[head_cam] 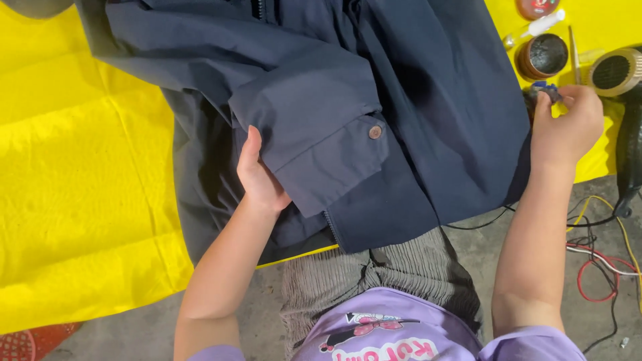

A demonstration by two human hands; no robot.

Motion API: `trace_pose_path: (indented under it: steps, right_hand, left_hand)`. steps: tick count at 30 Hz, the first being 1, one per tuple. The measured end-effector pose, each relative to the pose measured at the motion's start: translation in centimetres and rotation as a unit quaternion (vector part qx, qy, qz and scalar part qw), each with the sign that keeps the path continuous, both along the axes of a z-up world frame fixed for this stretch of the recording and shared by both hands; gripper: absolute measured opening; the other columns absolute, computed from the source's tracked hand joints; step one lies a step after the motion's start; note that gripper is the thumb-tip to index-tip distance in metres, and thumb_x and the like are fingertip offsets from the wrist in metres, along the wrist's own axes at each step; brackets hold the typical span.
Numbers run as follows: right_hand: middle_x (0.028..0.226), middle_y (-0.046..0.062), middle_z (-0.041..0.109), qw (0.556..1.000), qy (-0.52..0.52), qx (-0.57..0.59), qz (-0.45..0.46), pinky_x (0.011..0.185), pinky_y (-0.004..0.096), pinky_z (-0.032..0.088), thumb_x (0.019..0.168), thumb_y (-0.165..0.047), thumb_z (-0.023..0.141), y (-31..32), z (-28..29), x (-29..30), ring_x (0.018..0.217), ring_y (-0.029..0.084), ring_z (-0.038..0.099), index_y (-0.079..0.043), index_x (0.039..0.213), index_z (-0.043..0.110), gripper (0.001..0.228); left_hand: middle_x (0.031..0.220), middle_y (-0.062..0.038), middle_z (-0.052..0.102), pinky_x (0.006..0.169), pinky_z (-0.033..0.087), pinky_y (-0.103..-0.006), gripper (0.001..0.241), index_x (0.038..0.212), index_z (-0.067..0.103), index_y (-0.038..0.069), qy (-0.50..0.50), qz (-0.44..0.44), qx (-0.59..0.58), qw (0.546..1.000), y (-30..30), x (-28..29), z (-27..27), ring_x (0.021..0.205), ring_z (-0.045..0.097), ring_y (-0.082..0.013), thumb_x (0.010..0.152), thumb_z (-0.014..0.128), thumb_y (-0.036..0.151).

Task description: Performing final finishing on a jacket cuff by marking with chalk and trimming loose threads with scissors.

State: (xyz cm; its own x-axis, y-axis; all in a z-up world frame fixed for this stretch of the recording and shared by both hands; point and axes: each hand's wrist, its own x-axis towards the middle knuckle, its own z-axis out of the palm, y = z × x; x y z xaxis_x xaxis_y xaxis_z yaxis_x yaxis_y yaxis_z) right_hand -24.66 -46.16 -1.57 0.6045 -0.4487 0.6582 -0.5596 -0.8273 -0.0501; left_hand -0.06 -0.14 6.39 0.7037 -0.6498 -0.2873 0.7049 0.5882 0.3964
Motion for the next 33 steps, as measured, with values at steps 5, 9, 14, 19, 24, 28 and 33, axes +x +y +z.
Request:
trace_pose_path:
  steps: [5,9,14,19,24,28,33]
  right_hand:
    - [0.132,0.036,0.068,0.987,-0.048,0.023,0.152,0.091,0.052,0.057,0.113,0.01,0.071,9.1,5.7,2.2,0.122,0.048,0.063,0.017,0.134,0.071,0.022]
    - [0.131,0.039,0.064,0.927,-0.053,0.056,0.366,0.105,0.059,0.054,0.106,0.008,0.072,16.3,10.0,5.0,0.117,0.053,0.065,0.018,0.128,0.065,0.026]
    - [0.116,0.03,0.07,0.864,-0.09,0.059,0.491,0.09,0.057,0.06,0.095,0.003,0.077,20.0,10.9,9.6,0.1,0.047,0.071,0.008,0.114,0.073,0.02]
    - [0.109,0.023,0.076,0.811,-0.089,0.071,0.575,0.08,0.048,0.061,0.087,-0.002,0.079,22.7,11.9,11.1,0.089,0.039,0.073,0.0,0.104,0.081,0.017]
    - [0.096,0.015,0.062,0.834,-0.016,0.045,0.55,0.072,0.045,0.057,0.088,-0.002,0.068,23.5,12.3,10.2,0.076,0.03,0.06,-0.008,0.119,0.078,0.033]
    - [0.092,0.012,0.052,0.827,0.044,0.061,0.557,0.07,0.045,0.053,0.091,-0.001,0.062,24.3,13.7,10.8,0.077,0.032,0.057,-0.009,0.125,0.074,0.037]
    - [0.079,0.003,0.051,0.735,0.023,0.313,0.602,0.065,0.038,0.054,0.086,-0.018,0.068,23.2,12.2,9.5,0.068,0.023,0.056,-0.013,0.079,0.075,0.011]
  left_hand:
    - [0.137,-0.017,0.061,0.11,0.048,-0.0535,0.081,0.14,0.054,0.003,-0.001,-0.007,-0.003,1.0,0.3,0.3,-0.2,0.125,0.059,-0.036,0.08,0.073,0.054]
    - [0.143,-0.021,0.058,0.116,0.043,-0.0578,0.091,0.144,0.052,0.0,0.015,-0.02,0.006,1.0,0.1,0.2,0.3,0.132,0.056,-0.0383,0.076,0.073,0.056]
    - [0.135,-0.018,0.063,0.108,0.051,-0.054,0.077,0.137,0.057,0.003,-0.021,-0.006,-0.021,1.0,0.1,0.7,-0.6,0.124,0.062,-0.0373,0.087,0.066,0.061]
    - [0.124,-0.019,0.07,0.1,0.057,-0.0519,0.078,0.126,0.064,0.0,-0.022,0.003,0.025,0.999,0.1,0.3,0.1,0.115,0.069,-0.0385,0.088,0.062,0.068]
    - [0.127,-0.017,0.069,0.101,0.058,-0.0483,0.076,0.13,0.063,0.004,-0.039,-0.018,-0.01,0.999,0.5,0.6,-2.0,0.117,0.069,-0.0347,0.092,0.057,0.069]
    - [0.127,-0.017,0.069,0.1,0.058,-0.048,0.076,0.13,0.062,0.003,-0.047,-0.025,-0.011,0.999,0.5,0.5,-1.6,0.117,0.069,-0.0345,0.092,0.058,0.068]
    - [0.126,-0.016,0.07,0.099,0.058,-0.0422,0.07,0.129,0.064,0.005,-0.065,-0.02,-0.027,0.997,0.8,0.7,-2.5,0.114,0.07,-0.0313,0.096,0.055,0.066]
